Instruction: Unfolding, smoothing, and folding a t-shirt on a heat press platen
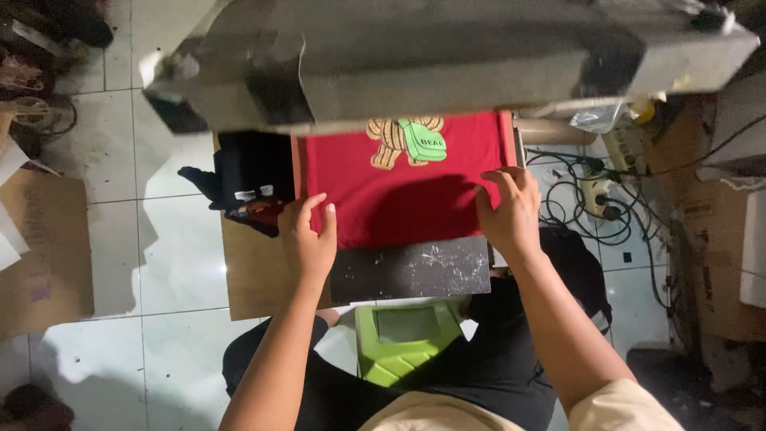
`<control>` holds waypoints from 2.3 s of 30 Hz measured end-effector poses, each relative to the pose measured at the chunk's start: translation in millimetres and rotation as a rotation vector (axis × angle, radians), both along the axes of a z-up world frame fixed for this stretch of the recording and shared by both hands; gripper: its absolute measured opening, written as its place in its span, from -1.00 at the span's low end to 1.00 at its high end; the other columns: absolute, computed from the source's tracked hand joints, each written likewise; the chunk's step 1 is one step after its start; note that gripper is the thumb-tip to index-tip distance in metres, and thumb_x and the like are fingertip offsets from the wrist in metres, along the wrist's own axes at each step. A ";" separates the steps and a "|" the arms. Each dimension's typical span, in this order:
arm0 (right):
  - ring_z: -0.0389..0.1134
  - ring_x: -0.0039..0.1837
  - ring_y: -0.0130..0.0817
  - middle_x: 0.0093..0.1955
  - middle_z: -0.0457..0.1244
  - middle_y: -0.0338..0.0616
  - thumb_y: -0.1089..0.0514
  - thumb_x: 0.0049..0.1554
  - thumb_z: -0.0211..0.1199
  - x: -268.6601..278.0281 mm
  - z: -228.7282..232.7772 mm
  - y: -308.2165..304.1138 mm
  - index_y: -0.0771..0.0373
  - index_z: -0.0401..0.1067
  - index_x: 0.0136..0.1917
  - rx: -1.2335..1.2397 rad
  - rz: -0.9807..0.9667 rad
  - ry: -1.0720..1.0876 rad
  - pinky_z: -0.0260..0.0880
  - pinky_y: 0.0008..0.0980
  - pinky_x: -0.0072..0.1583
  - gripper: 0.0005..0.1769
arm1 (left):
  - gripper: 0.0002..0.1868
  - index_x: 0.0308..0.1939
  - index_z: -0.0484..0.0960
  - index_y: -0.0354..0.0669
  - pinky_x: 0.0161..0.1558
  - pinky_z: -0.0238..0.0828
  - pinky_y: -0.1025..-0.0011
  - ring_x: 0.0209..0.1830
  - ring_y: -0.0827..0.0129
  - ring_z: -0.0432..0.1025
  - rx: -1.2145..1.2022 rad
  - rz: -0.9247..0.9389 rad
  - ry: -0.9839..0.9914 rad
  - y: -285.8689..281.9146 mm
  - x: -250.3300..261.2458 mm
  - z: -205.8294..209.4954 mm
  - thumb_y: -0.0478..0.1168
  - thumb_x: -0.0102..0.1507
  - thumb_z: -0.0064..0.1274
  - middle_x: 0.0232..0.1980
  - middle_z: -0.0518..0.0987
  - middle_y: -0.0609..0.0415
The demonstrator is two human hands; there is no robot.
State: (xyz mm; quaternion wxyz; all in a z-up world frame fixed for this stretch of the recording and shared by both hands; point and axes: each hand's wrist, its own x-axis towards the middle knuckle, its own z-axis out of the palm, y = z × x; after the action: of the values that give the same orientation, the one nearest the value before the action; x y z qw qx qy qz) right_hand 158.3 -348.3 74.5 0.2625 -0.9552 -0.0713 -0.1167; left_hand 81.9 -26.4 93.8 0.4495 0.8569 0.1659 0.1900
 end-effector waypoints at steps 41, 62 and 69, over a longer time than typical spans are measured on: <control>0.29 0.22 0.07 0.14 0.17 -0.09 -0.10 0.05 0.49 9.8 -26.7 -18.3 -0.05 0.46 0.06 -0.237 0.015 0.246 0.32 0.15 0.22 -0.64 | -0.68 0.00 0.62 0.04 0.18 0.36 0.04 0.18 -0.05 0.34 0.317 -0.068 0.203 33.3 4.4 -55.5 -0.07 0.21 0.33 0.17 0.40 0.10; 0.33 0.15 0.18 0.09 0.19 0.00 0.01 -0.01 0.58 9.5 -42.1 -22.0 0.04 0.48 0.07 -0.008 0.060 0.117 0.39 0.03 0.16 -0.58 | -0.58 0.02 0.57 0.06 0.21 0.28 0.04 0.19 -0.07 0.36 0.282 -0.026 0.136 39.2 -1.2 -59.6 -0.09 0.15 0.41 0.15 0.40 0.04; 0.30 0.14 0.09 0.05 0.14 -0.01 -0.02 0.05 0.57 -14.9 -43.7 -47.1 0.12 0.38 0.27 0.279 -0.146 0.150 0.36 0.09 0.17 -0.40 | -0.51 0.16 0.55 0.01 0.29 0.26 -0.03 0.29 -0.16 0.33 0.135 0.088 0.040 32.3 -1.7 -89.6 -0.11 0.21 0.38 0.19 0.43 -0.12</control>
State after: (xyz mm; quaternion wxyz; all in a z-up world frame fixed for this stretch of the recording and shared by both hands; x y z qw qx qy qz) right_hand 143.4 -395.5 30.9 0.3878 -0.9182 0.0348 -0.0724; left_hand 80.2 5.9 4.3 0.3785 0.8807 0.1992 0.2033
